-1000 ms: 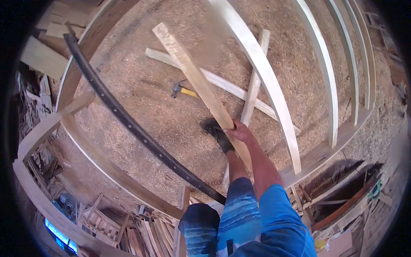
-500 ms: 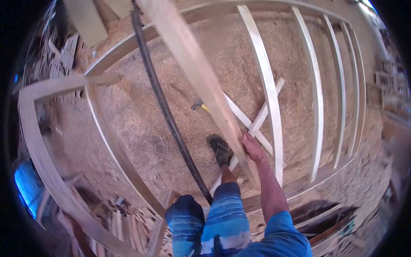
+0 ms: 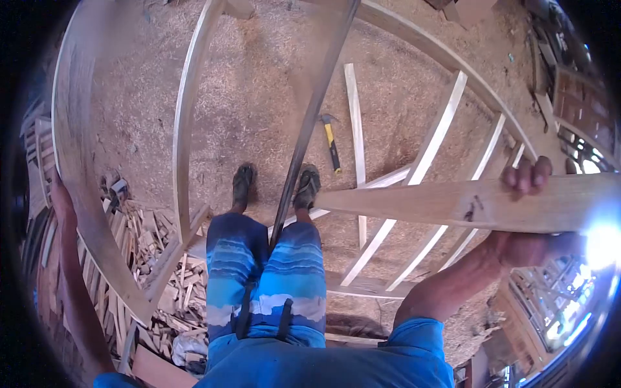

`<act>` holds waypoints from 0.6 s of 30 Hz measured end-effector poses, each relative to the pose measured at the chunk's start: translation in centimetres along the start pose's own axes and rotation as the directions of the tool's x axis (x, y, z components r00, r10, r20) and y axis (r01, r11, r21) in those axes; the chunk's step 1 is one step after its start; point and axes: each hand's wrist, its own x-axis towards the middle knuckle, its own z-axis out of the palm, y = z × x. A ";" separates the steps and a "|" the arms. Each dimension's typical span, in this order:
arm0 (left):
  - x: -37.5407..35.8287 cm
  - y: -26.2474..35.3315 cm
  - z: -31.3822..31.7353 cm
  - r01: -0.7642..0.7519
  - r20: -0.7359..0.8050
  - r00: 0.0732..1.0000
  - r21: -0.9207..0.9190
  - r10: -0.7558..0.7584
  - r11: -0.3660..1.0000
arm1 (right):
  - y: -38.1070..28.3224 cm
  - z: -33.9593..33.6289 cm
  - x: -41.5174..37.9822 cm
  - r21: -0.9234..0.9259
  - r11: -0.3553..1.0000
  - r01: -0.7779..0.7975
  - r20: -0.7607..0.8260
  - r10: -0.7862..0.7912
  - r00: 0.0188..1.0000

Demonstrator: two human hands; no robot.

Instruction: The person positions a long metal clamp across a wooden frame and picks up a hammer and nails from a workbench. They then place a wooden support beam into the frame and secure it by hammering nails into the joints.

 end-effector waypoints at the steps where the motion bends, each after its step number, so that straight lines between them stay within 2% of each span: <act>1: -0.2 -0.3 0.2 -0.072 -0.031 0.997 0.076 0.075 0.994 | -1.1 1.1 0.9 0.019 1.000 -0.004 -0.009 0.004 1.000; 3: -0.5 -0.6 0.6 -0.210 -0.090 0.967 0.237 0.237 0.948 | -2.3 2.6 3.1 0.112 0.991 -0.073 0.008 0.073 0.997; 4: -0.4 -0.3 0.8 -0.282 -0.112 0.937 0.315 0.330 0.906 | -1.9 3.2 3.8 0.075 0.995 -0.070 -0.013 0.071 0.997; 5: -1.4 1.3 1.5 -0.153 -0.181 0.965 0.191 0.188 0.970 | -1.5 3.8 4.5 0.038 0.997 -0.067 -0.033 0.068 0.997; 6: -2.4 2.7 2.1 -0.195 -0.236 0.942 0.191 0.238 0.962 | -1.2 4.4 5.3 0.001 0.998 -0.066 -0.054 0.066 0.996; 7: -3.6 4.3 2.7 -0.242 -0.293 0.911 0.194 0.292 0.951 | 0.5 6.9 5.8 0.072 0.997 0.009 -0.085 -0.003 0.996; 8: -5.2 6.1 3.4 -0.221 -0.402 0.873 0.178 0.276 0.959 | 2.4 7.1 5.7 0.092 0.990 -0.107 -0.163 0.121 0.979; 9: -7.2 7.7 4.1 -0.199 -0.504 0.827 0.157 0.251 0.967 | 3.5 11.3 5.2 -0.075 0.990 -0.121 -0.300 0.093 0.949; 10: -9.6 9.7 5.2 -0.284 -0.534 0.769 0.206 0.351 0.937 | 5.4 13.7 4.6 -0.031 0.988 -0.148 -0.368 0.127 0.921; 11: -11.6 10.8 6.2 -0.356 -0.561 0.704 0.251 0.435 0.900 | 7.6 14.3 4.1 0.095 0.964 -0.247 -0.351 0.264 0.898; 12: -13.2 8.9 7.3 -0.400 -0.474 0.780 0.126 0.409 0.908 | 8.7 17.3 3.5 0.178 0.927 -0.331 -0.414 0.375 0.830; 13: -17.3 11.7 7.8 -0.414 -0.143 0.897 0.063 0.418 0.908 | 11.8 17.4 2.8 0.222 0.917 -0.333 -0.316 0.390 0.865; 14: -19.5 8.6 10.3 -0.395 0.015 0.918 -0.007 0.395 0.919 | 13.1 18.7 2.2 0.227 0.877 -0.423 -0.286 0.476 0.832; 15: -21.2 6.4 11.8 -0.504 0.255 0.851 0.147 0.459 0.851 | 15.2 19.5 1.7 0.255 0.844 -0.472 -0.233 0.528 0.817; 16: -24.1 7.5 12.4 -0.001 0.542 0.836 0.162 -0.088 0.987 | 16.8 20.6 1.2 0.284 0.808 -0.516 -0.217 0.578 0.787; 17: -25.3 0.9 13.6 -0.016 0.725 0.678 0.174 -0.117 0.985 | 19.5 21.1 1.1 0.398 0.743 -0.538 -0.216 0.646 0.732; 18: -27.1 -3.1 13.9 0.076 0.830 0.520 0.189 -0.201 0.979 | 21.9 21.4 1.2 0.411 0.705 -0.578 -0.171 0.683 0.710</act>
